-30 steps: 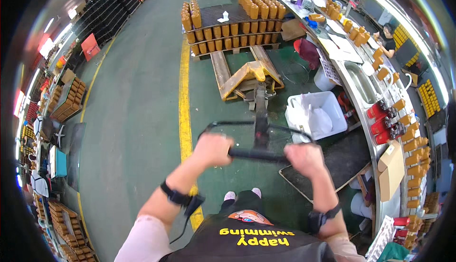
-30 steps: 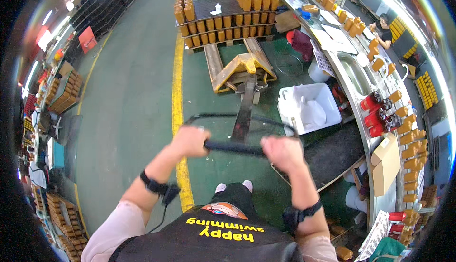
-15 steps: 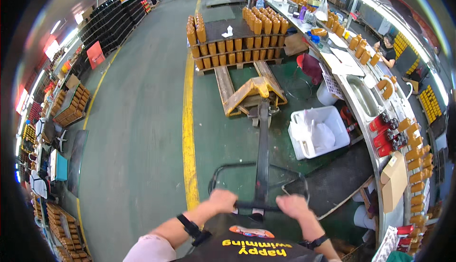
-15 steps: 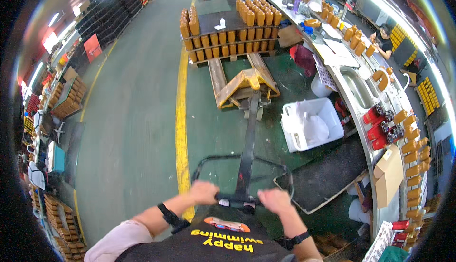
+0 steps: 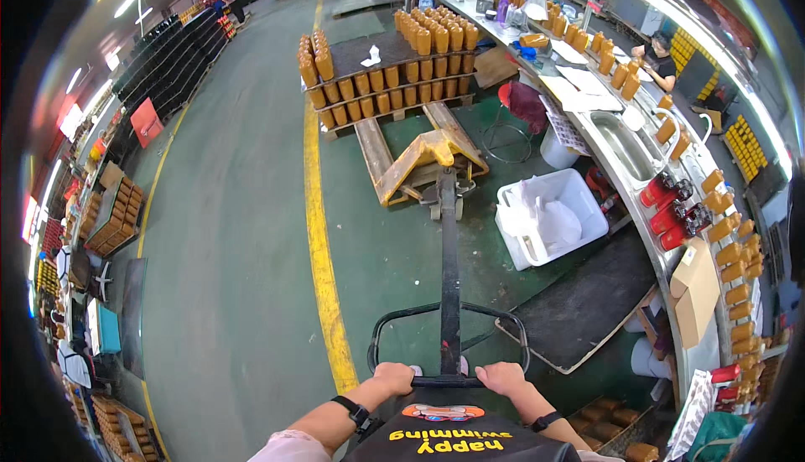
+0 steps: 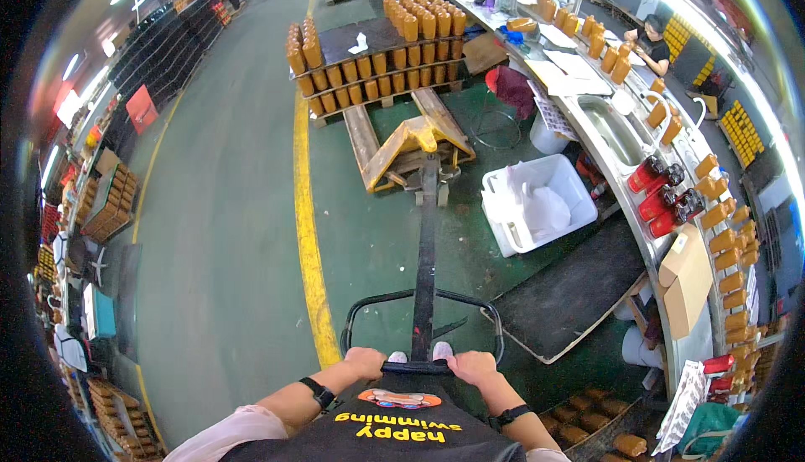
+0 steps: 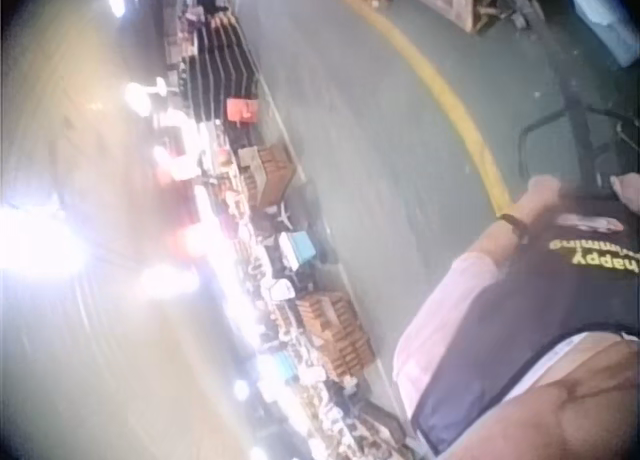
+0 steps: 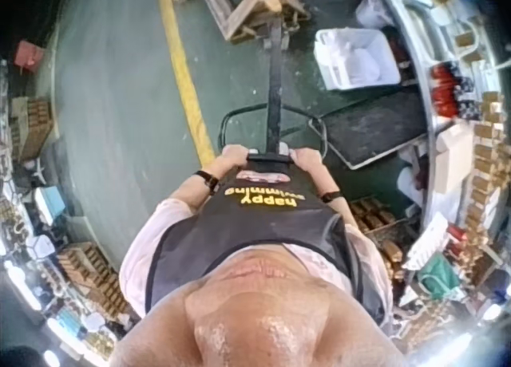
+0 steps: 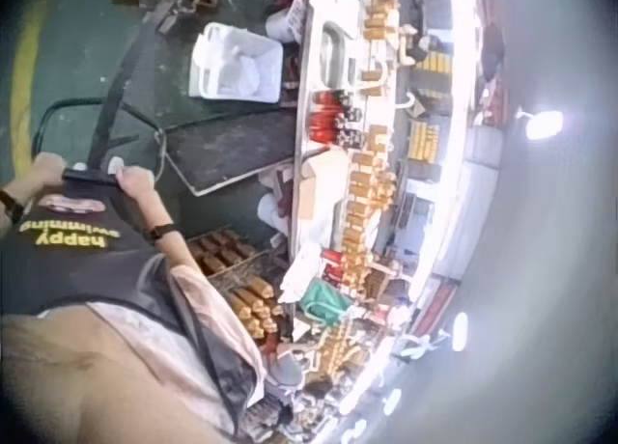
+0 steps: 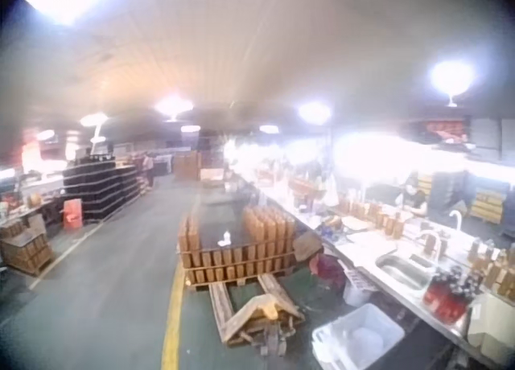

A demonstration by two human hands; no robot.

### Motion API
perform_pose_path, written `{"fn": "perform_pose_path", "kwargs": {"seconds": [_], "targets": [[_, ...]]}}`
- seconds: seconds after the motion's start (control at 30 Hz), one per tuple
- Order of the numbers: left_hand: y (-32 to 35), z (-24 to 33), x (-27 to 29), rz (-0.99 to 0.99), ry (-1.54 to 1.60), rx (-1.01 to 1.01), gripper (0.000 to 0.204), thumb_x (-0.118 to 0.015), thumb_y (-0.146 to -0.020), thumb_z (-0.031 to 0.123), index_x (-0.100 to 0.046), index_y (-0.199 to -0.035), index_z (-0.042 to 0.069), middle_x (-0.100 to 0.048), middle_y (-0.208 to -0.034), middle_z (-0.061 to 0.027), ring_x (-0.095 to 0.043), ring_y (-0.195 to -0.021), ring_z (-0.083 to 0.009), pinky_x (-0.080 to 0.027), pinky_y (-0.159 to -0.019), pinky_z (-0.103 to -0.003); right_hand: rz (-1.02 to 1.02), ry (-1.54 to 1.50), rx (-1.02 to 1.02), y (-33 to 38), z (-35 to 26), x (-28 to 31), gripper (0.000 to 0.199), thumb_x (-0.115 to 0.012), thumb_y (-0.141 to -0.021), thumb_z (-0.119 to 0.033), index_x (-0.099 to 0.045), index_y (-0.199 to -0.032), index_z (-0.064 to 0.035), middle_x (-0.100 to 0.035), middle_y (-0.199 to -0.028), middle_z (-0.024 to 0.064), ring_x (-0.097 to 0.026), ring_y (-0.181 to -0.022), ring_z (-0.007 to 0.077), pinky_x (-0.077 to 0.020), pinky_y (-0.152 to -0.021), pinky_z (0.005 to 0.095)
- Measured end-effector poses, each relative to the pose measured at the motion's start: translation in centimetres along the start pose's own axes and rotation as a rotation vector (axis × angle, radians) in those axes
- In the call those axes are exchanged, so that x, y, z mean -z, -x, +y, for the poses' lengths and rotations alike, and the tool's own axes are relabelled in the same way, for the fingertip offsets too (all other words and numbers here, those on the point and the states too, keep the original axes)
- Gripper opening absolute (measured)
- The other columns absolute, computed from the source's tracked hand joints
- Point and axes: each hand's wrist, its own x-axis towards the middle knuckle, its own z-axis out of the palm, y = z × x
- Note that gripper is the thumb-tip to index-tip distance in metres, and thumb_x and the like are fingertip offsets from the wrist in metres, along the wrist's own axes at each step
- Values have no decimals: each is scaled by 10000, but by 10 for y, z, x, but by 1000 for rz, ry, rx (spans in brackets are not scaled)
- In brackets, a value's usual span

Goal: The person lifts a board, puts a small item into a plastic bag, and writes on a slip of paper. They then pick up a pen and a small item from a container, write on another paper, and pull a pallet jack through the warehouse.

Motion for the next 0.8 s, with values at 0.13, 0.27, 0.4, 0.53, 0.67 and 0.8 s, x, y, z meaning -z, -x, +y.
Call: {"fn": "perform_pose_path", "kwargs": {"seconds": [0.13,0.27,0.4,0.53,0.67,0.8], "targets": [[46,9,127,233,-58,-18,284,-626,-679,349,-665,-846,123,-661,-831,-116,-644,-807,-291,-508,-699,-408,266,57,24,3,-9,109,499,-325,-914,-428,-652,-741,-94,-651,-711,132,-642,-666,317,-501,-617,445],[54,5,237,548,-67,-17,286,-654,-649,401,-652,-751,134,-640,-701,-94,-637,-698,-282,-488,-607,-406,669,-34,4,-5,-18,233,438,-434,-877,-429,-617,-669,-89,-628,-666,142,-624,-648,329,-485,-597,440],[45,1,163,353,-112,-22,311,-635,-647,409,-661,-787,132,-648,-735,-106,-641,-720,-289,-494,-624,-414,472,-66,9,-2,-15,157,427,-441,-863,-434,-633,-668,-106,-635,-669,123,-635,-643,297,-488,-578,434],[0,-13,3,24,-18,-17,331,-590,-688,305,-651,-950,112,-661,-885,-119,-642,-846,-298,-505,-727,-435,37,-24,-34,-11,-9,-10,513,-308,-901,-447,-691,-797,-121,-669,-783,124,-658,-739,304,-503,-674,453],[7,-8,39,5,-49,-48,333,-590,-689,310,-657,-960,127,-663,-891,-120,-644,-843,-296,-505,-742,-427,34,-7,18,-13,-6,27,491,-296,-913,-420,-652,-808,-99,-661,-806,142,-647,-766,313,-503,-675,473],[45,-1,186,442,-67,-34,260,-640,-650,373,-658,-759,138,-648,-724,-111,-642,-718,-290,-489,-615,-422,511,-7,29,-9,-16,173,480,-353,-909,-418,-629,-695,-89,-643,-686,140,-630,-631,324,-493,-593,449]]}}
